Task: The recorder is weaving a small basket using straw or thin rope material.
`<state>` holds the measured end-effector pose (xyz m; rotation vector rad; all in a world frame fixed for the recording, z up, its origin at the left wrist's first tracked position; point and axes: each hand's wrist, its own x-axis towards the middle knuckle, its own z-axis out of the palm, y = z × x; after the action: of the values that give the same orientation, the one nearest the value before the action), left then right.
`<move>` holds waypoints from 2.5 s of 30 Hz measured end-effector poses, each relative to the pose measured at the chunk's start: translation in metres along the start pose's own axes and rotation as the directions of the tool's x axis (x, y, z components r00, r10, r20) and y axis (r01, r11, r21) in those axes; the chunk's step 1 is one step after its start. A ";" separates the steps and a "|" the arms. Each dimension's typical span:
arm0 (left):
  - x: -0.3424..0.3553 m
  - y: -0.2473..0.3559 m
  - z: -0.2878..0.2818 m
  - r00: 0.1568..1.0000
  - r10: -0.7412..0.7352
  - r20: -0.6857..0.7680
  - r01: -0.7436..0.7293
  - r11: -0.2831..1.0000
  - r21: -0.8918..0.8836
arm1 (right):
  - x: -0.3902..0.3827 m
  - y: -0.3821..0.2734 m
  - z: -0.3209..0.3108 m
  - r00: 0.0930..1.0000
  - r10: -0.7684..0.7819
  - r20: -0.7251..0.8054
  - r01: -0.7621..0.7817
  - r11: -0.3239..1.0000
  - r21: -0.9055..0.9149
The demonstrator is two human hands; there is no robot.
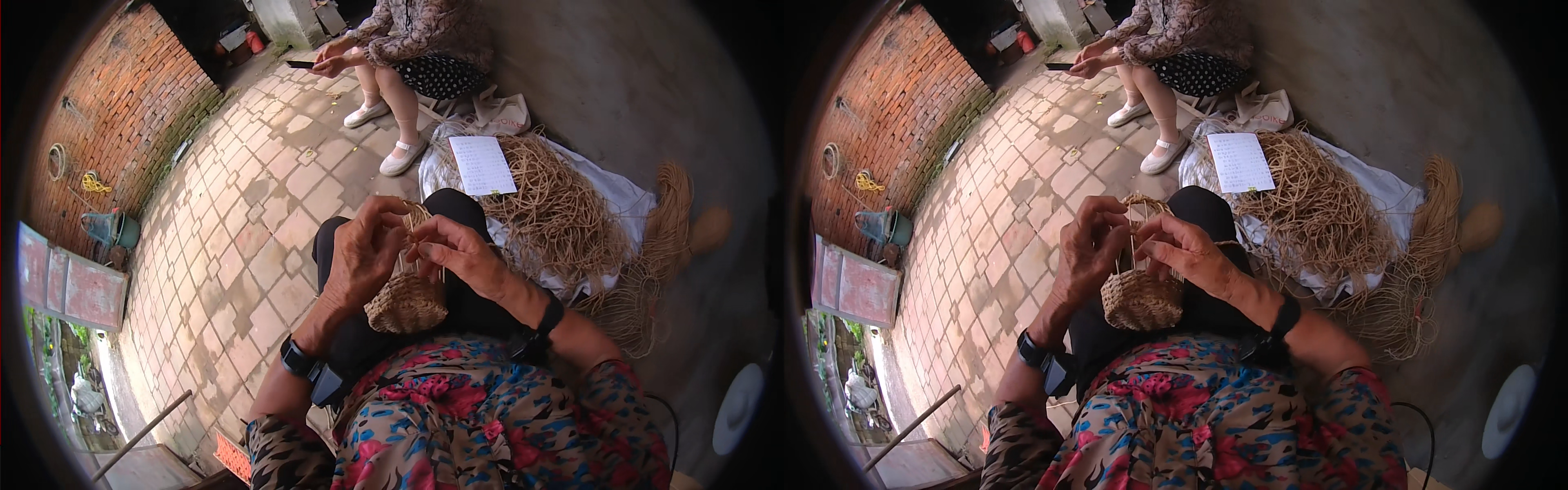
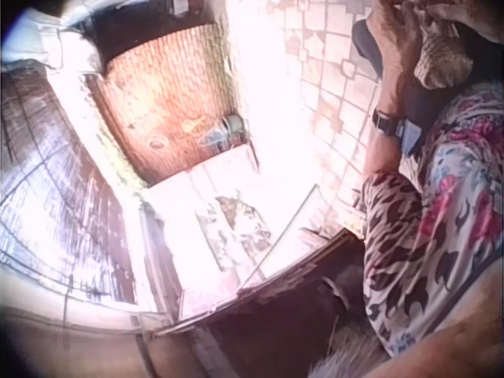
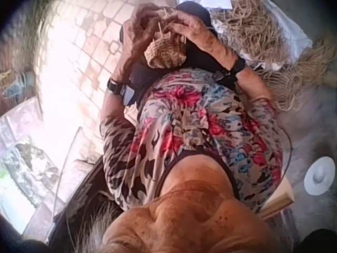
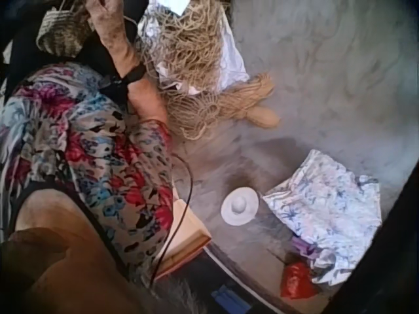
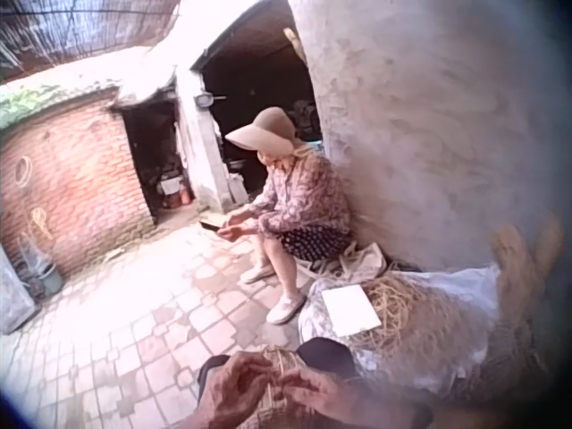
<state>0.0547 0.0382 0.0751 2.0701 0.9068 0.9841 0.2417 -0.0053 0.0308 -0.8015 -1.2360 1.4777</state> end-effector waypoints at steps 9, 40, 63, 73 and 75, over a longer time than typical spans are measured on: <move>-0.019 -0.011 -0.013 0.984 -0.111 0.140 0.066 0.954 0.291 | 0.000 -0.011 0.010 0.936 -0.347 0.052 0.201 0.409 -0.890; -0.104 -0.110 -0.028 0.802 -0.264 -0.536 0.350 0.935 0.063 | 0.039 0.065 -0.039 0.913 -0.382 -0.140 0.053 0.452 -0.891; -0.065 -0.052 -0.005 0.907 -0.381 -0.181 0.284 0.869 -0.405 | 0.028 0.053 -0.039 0.776 -0.623 -0.103 -0.006 0.155 -0.988; -0.063 -0.062 0.017 0.881 -0.457 -0.122 0.402 0.859 -0.315 | 0.029 0.056 -0.029 0.854 -0.516 -0.075 -0.023 0.106 -0.994; -0.063 -0.063 0.018 0.897 -0.416 -0.148 0.375 0.895 -0.243 | 0.029 0.054 -0.027 0.860 -0.505 -0.073 -0.037 0.080 -0.996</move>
<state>0.0204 0.0172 -0.0066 1.5459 1.2156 1.0186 0.2437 0.0316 -0.0243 -1.5753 -1.8568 -0.1478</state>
